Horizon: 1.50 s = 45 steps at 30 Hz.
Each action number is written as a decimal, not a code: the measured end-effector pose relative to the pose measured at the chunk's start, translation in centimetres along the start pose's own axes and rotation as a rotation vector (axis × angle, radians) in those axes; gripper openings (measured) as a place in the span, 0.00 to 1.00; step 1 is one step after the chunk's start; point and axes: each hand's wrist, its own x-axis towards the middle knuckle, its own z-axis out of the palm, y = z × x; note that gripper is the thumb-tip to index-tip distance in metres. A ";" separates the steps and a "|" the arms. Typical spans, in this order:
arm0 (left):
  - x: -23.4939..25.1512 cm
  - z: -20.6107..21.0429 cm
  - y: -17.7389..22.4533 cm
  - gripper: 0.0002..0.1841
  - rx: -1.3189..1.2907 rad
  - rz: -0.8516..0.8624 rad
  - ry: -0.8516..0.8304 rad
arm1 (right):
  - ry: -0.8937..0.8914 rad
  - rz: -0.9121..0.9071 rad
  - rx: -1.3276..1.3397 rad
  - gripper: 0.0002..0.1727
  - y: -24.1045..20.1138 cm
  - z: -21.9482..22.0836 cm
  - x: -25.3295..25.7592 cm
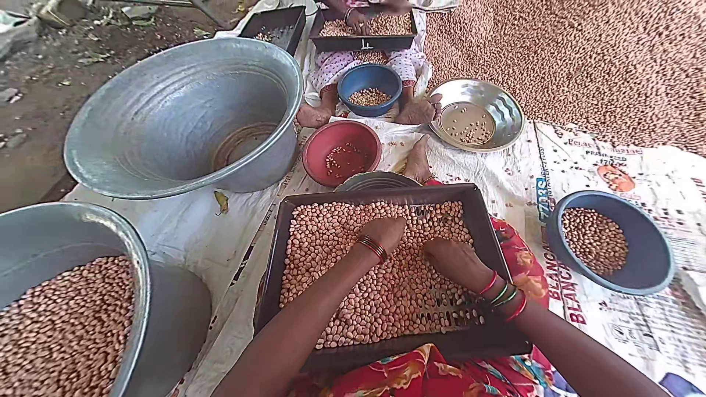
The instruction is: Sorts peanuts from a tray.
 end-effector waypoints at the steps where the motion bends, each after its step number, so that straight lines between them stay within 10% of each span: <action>1: 0.4 0.0 0.4 0.22 0.063 -0.007 -0.010 | 0.083 -0.033 0.033 0.18 -0.4 0.2 0.3; 9: 0.1 0.4 0.4 0.21 0.113 -0.085 -0.004 | 0.411 -0.136 -0.006 0.15 -2.1 3.2 4.2; 12: -0.3 0.5 -0.1 0.20 0.116 -0.093 0.008 | 0.209 -0.032 0.079 0.18 -1.6 0.6 3.3; 18: 0.6 1.2 -0.6 0.23 0.127 -0.014 0.039 | 0.563 0.050 0.306 0.14 3.5 -3.6 1.0; 36: 0.3 0.4 -1.3 0.22 -0.132 0.067 0.052 | 0.135 0.105 -0.019 0.20 1.6 -3.2 1.1; 45: 1.4 0.3 0.1 0.24 -0.041 -0.012 -0.003 | 0.264 -0.029 0.155 0.19 2.1 -2.4 0.9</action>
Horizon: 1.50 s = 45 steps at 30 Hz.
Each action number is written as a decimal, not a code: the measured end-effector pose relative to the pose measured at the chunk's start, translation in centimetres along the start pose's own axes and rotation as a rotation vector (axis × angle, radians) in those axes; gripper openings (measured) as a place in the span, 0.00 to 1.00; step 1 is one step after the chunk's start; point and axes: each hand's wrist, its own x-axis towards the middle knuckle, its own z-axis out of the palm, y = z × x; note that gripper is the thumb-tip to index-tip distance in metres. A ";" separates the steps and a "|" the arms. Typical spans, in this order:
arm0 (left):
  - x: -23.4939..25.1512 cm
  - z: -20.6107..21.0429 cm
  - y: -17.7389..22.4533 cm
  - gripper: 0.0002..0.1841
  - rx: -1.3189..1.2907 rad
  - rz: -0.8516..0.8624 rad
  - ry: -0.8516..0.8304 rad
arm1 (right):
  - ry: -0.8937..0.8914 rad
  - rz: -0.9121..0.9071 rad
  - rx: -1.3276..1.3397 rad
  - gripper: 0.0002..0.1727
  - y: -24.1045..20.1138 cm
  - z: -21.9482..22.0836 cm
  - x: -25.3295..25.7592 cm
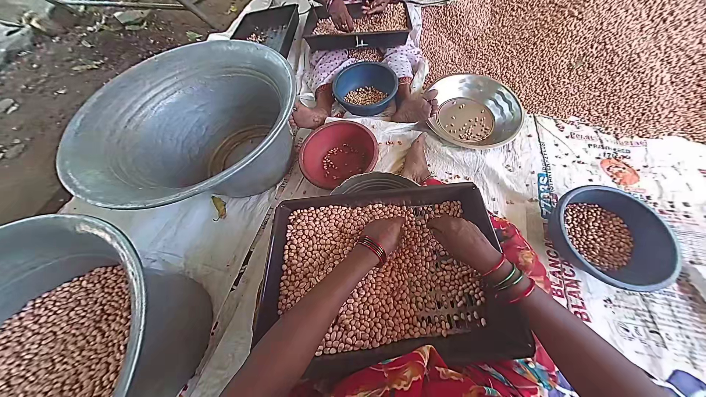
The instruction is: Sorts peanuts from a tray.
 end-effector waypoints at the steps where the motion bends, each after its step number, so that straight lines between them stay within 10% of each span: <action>1: 0.1 0.1 0.0 0.24 0.012 0.004 0.003 | -0.011 -0.006 0.006 0.20 -0.3 0.0 0.1; 10: 0.5 -0.6 0.0 0.24 -0.105 -0.054 0.062 | -0.198 -0.042 -0.050 0.19 -3.6 1.1 0.5; 15: 0.5 0.6 -2.9 0.12 -1.136 0.040 0.418 | -0.145 -0.068 -0.075 0.18 -3.9 3.4 1.1; 19: -1.8 1.6 -3.5 0.19 -1.873 0.110 0.307 | 0.054 -0.197 -0.134 0.15 -3.3 6.0 2.0; 25: -3.9 3.4 -3.2 0.16 -1.765 -0.137 0.126 | 0.051 -0.266 0.195 0.18 -5.6 0.9 0.9; 29: -4.8 4.0 -3.1 0.25 -1.844 0.009 0.015 | 0.135 -0.265 0.162 0.16 -5.3 -0.7 3.2; 33: -6.0 3.9 -3.1 0.24 -2.000 0.052 0.131 | 0.116 -0.173 0.129 0.17 -3.2 2.9 6.4; 38: -7.4 3.5 -5.1 0.27 -2.082 0.080 0.333 | -0.010 -0.531 -0.017 0.16 -3.0 8.9 -0.3; 45: -7.5 3.7 -6.5 0.26 -1.924 0.122 0.398 | -0.065 -0.134 -0.105 0.18 1.9 1.1 -1.8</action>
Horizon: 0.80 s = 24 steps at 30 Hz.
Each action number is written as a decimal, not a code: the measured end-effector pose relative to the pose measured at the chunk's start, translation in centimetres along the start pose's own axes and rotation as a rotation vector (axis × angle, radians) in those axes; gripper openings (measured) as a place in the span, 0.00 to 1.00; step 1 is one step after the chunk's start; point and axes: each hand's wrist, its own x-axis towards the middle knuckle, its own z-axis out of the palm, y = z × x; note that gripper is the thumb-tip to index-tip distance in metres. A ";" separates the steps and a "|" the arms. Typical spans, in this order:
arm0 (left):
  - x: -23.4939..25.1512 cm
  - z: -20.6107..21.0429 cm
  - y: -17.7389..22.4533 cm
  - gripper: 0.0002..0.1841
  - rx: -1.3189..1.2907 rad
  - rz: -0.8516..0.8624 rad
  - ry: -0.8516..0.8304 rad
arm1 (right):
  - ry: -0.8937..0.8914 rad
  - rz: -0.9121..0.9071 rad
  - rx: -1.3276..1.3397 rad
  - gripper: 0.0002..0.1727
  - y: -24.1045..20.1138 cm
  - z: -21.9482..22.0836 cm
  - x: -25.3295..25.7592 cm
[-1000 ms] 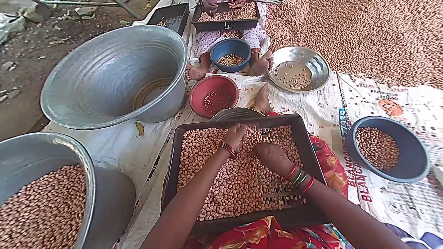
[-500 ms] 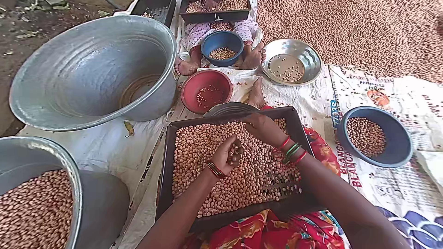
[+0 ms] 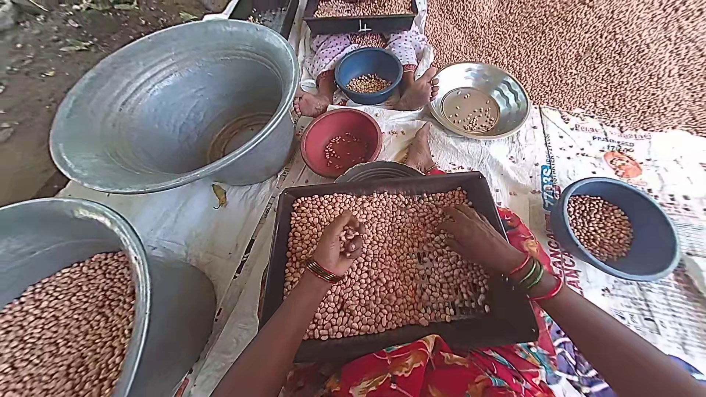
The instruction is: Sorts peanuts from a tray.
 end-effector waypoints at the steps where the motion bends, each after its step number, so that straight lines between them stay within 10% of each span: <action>1: 0.1 0.7 -0.3 0.24 0.075 -0.021 0.015 | 0.034 -0.092 0.017 0.17 -1.1 0.6 -0.2; 8: 1.6 4.3 -0.9 0.21 1.395 -0.037 -0.302 | 0.010 -0.814 0.067 0.04 -10.2 9.0 -1.0; 14: 3.7 6.9 -1.8 0.23 1.804 -0.096 -0.440 | -0.591 -0.189 -0.209 0.10 -5.8 1.6 -3.6; 17: 4.6 8.1 -2.6 0.23 1.797 -0.093 -0.471 | -0.327 0.162 -0.211 0.15 -2.5 -2.6 -4.7; 21: 5.0 9.5 -3.5 0.23 1.832 -0.158 -0.537 | 0.336 0.081 -0.043 0.12 1.7 -2.9 -6.2; 24: 5.1 9.6 -3.5 0.22 1.800 -0.208 -0.702 | 0.418 0.034 0.004 0.13 2.4 -2.7 -5.2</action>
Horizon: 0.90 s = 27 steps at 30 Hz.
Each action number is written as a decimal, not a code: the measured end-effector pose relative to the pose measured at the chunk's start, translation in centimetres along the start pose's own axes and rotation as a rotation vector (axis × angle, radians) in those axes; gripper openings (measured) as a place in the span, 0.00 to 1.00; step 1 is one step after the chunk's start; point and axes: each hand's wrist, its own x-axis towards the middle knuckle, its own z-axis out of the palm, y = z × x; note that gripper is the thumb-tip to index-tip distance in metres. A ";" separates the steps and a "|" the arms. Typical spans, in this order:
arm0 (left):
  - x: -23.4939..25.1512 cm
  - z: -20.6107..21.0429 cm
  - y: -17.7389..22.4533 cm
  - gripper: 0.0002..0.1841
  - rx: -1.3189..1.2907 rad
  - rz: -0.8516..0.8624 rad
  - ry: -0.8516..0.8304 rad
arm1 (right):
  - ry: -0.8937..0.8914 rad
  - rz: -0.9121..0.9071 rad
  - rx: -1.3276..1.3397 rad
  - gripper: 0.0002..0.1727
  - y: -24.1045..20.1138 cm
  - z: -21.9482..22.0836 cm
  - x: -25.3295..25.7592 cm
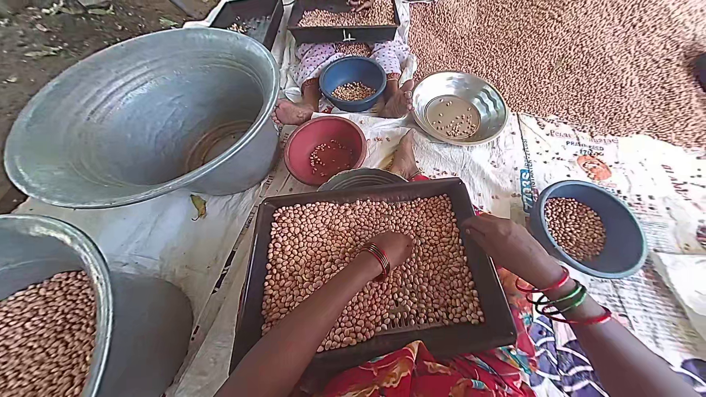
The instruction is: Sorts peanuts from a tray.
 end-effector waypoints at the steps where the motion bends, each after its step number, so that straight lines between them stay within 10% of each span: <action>1: -0.2 0.2 -0.3 0.22 -0.044 0.038 -0.008 | -0.009 -0.013 0.008 0.14 0.0 0.4 0.2; 12: -4.0 3.1 -4.2 0.10 -1.081 -0.012 0.305 | -0.663 0.162 -0.118 0.18 -4.1 0.0 -0.7; 21: -4.1 5.9 -0.9 0.17 -0.537 0.144 0.031 | -0.659 0.161 -0.297 0.15 -4.6 3.6 -1.0; 27: -3.0 7.5 3.8 0.21 0.022 0.225 -0.179 | -0.193 -0.005 -0.146 0.13 -2.6 3.5 -2.6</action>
